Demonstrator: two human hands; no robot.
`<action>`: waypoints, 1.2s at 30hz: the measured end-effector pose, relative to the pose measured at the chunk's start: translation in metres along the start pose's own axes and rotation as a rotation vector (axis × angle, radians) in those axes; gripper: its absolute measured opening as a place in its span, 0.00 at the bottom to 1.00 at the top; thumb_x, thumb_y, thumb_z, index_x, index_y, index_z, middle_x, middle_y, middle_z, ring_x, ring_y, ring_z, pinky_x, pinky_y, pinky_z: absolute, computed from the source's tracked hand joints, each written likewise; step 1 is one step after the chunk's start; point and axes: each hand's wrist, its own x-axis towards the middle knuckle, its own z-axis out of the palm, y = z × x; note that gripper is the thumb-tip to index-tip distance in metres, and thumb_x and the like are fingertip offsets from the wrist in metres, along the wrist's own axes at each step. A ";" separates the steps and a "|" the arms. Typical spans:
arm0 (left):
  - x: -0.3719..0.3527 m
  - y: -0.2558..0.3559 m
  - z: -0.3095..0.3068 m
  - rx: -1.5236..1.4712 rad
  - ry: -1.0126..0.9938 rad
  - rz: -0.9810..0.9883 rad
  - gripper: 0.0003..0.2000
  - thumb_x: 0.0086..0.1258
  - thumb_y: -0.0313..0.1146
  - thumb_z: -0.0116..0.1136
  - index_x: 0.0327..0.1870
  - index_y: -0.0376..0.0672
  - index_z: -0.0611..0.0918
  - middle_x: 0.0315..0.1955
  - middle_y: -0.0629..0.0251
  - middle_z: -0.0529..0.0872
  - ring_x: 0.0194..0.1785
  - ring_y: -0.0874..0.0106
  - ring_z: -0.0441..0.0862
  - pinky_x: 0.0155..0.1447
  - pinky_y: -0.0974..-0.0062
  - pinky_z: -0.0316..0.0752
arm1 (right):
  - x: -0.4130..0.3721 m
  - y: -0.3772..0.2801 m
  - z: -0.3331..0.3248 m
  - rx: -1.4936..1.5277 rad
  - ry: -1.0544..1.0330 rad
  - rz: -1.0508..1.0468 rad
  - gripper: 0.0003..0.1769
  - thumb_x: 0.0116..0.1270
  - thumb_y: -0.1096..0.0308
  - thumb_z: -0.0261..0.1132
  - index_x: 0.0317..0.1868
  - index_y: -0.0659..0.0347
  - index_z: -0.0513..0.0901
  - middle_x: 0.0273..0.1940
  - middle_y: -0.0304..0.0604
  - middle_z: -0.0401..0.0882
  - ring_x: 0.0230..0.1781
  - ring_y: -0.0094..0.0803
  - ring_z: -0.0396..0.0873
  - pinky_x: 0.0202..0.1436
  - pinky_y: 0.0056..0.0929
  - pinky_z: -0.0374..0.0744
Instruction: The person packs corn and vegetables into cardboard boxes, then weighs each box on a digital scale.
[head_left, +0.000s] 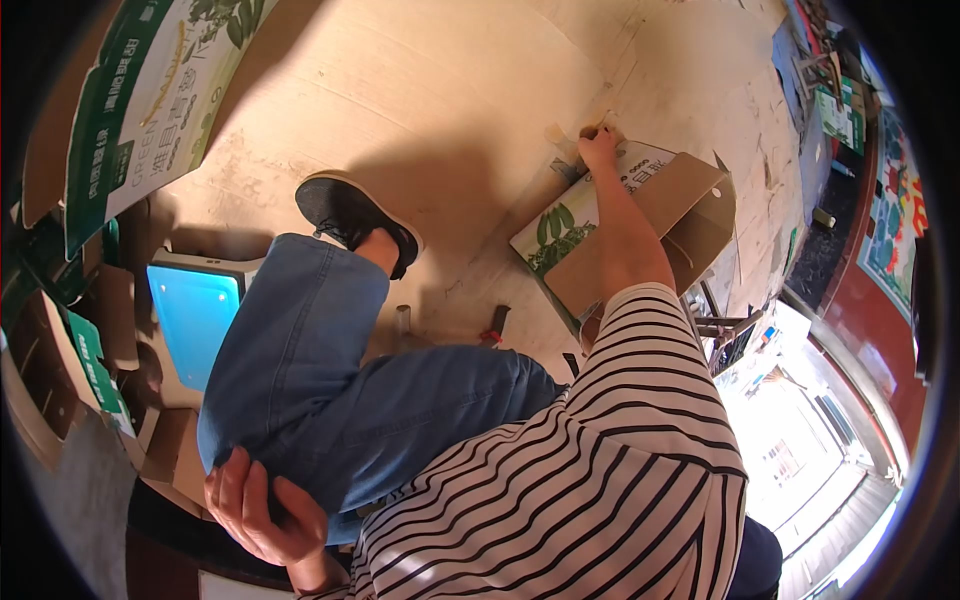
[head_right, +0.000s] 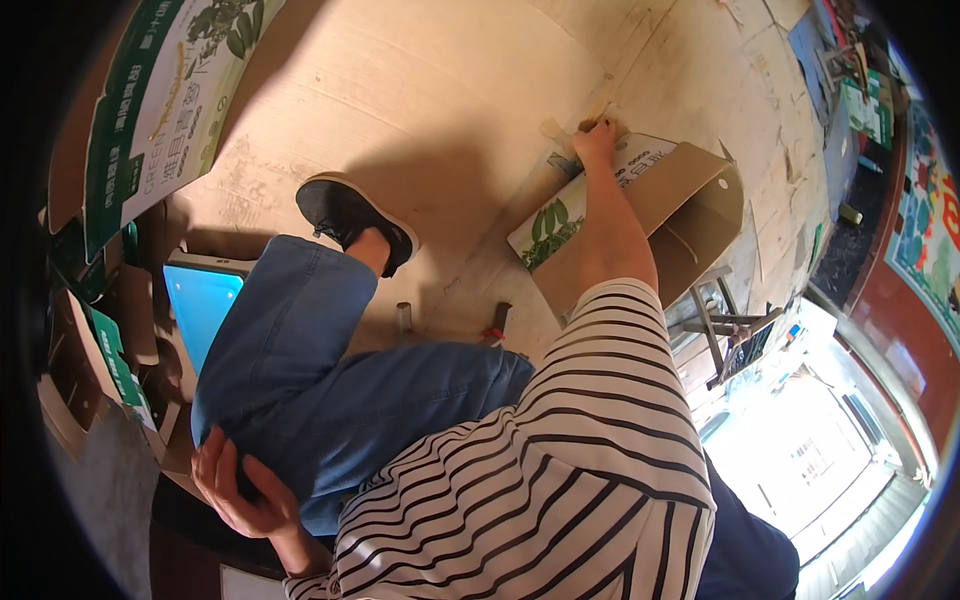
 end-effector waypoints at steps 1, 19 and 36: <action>0.001 0.001 0.000 0.003 -0.007 -0.001 0.09 0.65 0.25 0.53 0.45 0.30 0.77 0.43 0.47 0.82 0.46 0.53 0.79 0.57 0.53 0.71 | 0.003 0.002 0.001 -0.031 -0.014 -0.001 0.37 0.62 0.63 0.58 0.70 0.67 0.59 0.75 0.52 0.45 0.73 0.46 0.54 0.72 0.37 0.63; 0.003 0.004 0.004 -0.040 0.106 0.017 0.09 0.63 0.22 0.54 0.44 0.30 0.78 0.42 0.49 0.84 0.44 0.55 0.80 0.56 0.56 0.73 | -0.145 0.054 -0.234 0.556 0.901 -0.296 0.13 0.68 0.63 0.57 0.39 0.65 0.79 0.31 0.50 0.82 0.30 0.36 0.81 0.34 0.36 0.79; -0.004 0.001 0.003 -0.088 0.138 0.061 0.09 0.62 0.21 0.55 0.43 0.31 0.78 0.42 0.50 0.84 0.43 0.55 0.80 0.54 0.56 0.73 | -0.181 0.112 -0.218 0.040 0.775 -0.117 0.36 0.50 0.41 0.71 0.40 0.70 0.76 0.37 0.61 0.80 0.40 0.55 0.80 0.46 0.47 0.76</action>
